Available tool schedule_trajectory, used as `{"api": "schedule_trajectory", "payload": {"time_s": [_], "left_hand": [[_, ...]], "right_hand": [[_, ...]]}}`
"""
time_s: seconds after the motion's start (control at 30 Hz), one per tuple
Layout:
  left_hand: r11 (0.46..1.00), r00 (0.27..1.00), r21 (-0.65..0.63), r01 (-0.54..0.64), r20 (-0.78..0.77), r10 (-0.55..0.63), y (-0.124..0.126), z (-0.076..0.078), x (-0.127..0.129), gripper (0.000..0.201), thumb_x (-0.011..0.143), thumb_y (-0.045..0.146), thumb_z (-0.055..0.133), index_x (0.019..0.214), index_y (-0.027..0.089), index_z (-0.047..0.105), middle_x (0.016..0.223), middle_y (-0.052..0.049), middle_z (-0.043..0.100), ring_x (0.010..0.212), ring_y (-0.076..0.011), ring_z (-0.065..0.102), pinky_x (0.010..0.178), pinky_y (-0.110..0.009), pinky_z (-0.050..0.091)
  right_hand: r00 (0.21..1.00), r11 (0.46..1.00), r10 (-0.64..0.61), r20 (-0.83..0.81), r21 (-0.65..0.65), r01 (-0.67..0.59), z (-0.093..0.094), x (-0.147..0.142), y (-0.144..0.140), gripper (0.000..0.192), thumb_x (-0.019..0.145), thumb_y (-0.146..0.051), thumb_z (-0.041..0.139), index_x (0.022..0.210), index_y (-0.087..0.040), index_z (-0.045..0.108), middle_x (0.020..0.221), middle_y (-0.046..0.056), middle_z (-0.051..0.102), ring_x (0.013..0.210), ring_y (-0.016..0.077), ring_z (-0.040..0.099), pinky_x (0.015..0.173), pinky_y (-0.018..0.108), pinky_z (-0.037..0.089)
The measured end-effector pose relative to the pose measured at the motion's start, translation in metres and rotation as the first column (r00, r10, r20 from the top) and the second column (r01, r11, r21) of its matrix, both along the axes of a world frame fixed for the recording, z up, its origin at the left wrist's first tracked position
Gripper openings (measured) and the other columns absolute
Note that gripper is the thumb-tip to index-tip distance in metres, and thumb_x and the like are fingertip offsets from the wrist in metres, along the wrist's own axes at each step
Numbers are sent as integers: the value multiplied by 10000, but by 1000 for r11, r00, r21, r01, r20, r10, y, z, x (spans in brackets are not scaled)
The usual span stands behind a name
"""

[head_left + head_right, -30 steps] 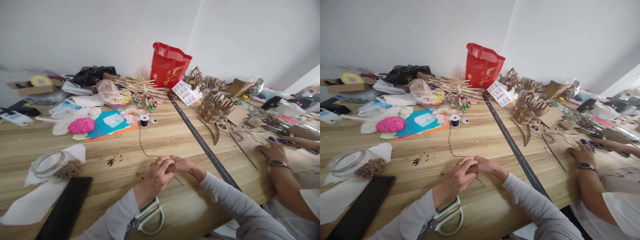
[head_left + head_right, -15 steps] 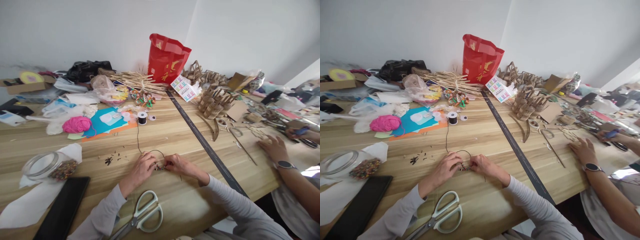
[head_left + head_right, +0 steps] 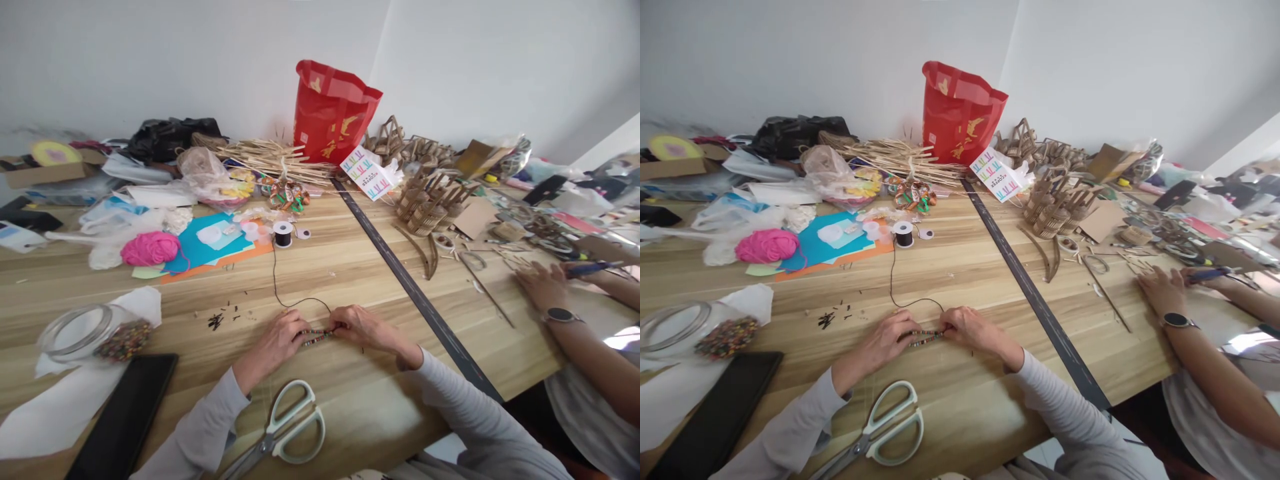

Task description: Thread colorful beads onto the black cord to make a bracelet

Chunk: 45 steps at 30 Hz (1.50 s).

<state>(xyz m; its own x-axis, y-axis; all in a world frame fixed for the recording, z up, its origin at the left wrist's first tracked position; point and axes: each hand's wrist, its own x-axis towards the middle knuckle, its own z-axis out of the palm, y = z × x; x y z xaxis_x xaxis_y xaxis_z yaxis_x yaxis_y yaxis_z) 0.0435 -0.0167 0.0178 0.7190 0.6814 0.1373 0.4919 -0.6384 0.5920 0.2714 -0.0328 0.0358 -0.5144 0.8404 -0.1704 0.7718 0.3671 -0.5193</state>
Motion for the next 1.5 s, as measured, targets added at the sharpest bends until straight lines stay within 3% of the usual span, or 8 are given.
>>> {"api": "schedule_trajectory", "payload": {"time_s": [0.2, 0.33, 0.6, 0.83, 0.97, 1.13, 1.33, 1.5], "left_hand": [[997, 989, 81, -1, -147, 13, -5, 2, 2, 186, 887, 168, 523, 758, 171, 657, 754, -41, 628, 731, -188, 580, 702, -293, 418], [993, 987, 114, -22, -153, 39, -8, 0, 0, 240, 894, 131, 462, 742, 177, 642, 744, -38, 641, 733, -189, 580, 734, -310, 406], [986, 979, 139, -97, -166, 120, -19, 3, -10, 184, 887, 148, 486, 796, 185, 642, 822, -51, 649, 793, -209, 570, 755, -333, 411], [991, 991, 86, -106, -66, 112, -24, 3, -13, 134, 863, 134, 536, 837, 185, 658, 864, -54, 642, 865, -222, 571, 793, -354, 458], [988, 991, 77, -134, 33, 132, -22, -5, -18, 159, 857, 98, 532, 880, 169, 673, 858, -57, 652, 863, -215, 577, 798, -361, 474], [992, 994, 110, -65, 89, 56, -21, -13, -25, 162, 859, 98, 535, 870, 169, 680, 836, -58, 672, 839, -208, 584, 774, -355, 487], [987, 993, 160, -18, 116, -1, -21, -15, -27, 158, 869, 97, 528, 864, 158, 674, 814, -56, 673, 815, -197, 576, 755, -349, 484], [986, 992, 164, -29, 125, 8, -22, -12, -27, 150, 871, 104, 537, 863, 157, 677, 804, -53, 670, 805, -194, 565, 735, -337, 477]], "right_hand": [[995, 996, -46, -87, -79, 39, 3, 3, 6, 102, 766, -77, 599, 816, -146, 656, 692, -3, 618, 607, 99, 514, 572, 178, 347], [990, 996, -25, -138, -90, 13, -1, 1, 12, 156, 736, -31, 591, 826, -134, 667, 716, 2, 638, 622, 98, 536, 588, 172, 371], [993, 992, 115, 4, 51, -115, -8, -14, 31, 129, 782, -63, 573, 782, -159, 659, 771, 21, 654, 693, 123, 566, 640, 200, 361], [964, 959, 264, 30, 100, -266, -5, -18, 36, 136, 806, -38, 525, 762, -139, 604, 761, 23, 599, 683, 117, 513, 643, 207, 345], [960, 956, 280, -18, 97, -277, -9, -15, 39, 143, 799, -28, 514, 736, -133, 588, 737, 15, 576, 654, 107, 478, 629, 205, 339], [943, 950, 308, -129, 89, -298, -19, -11, 45, 158, 786, -23, 514, 697, -139, 574, 697, -5, 545, 644, 97, 474, 635, 191, 347], [923, 947, 319, -216, 96, -305, -31, -9, 50, 148, 779, -39, 526, 686, -145, 572, 680, -11, 540, 646, 96, 488, 638, 181, 356], [916, 956, 293, -272, 80, -282, -30, -9, 51, 134, 768, -49, 540, 679, -143, 576, 652, -24, 529, 609, 87, 468, 610, 180, 347]]}}
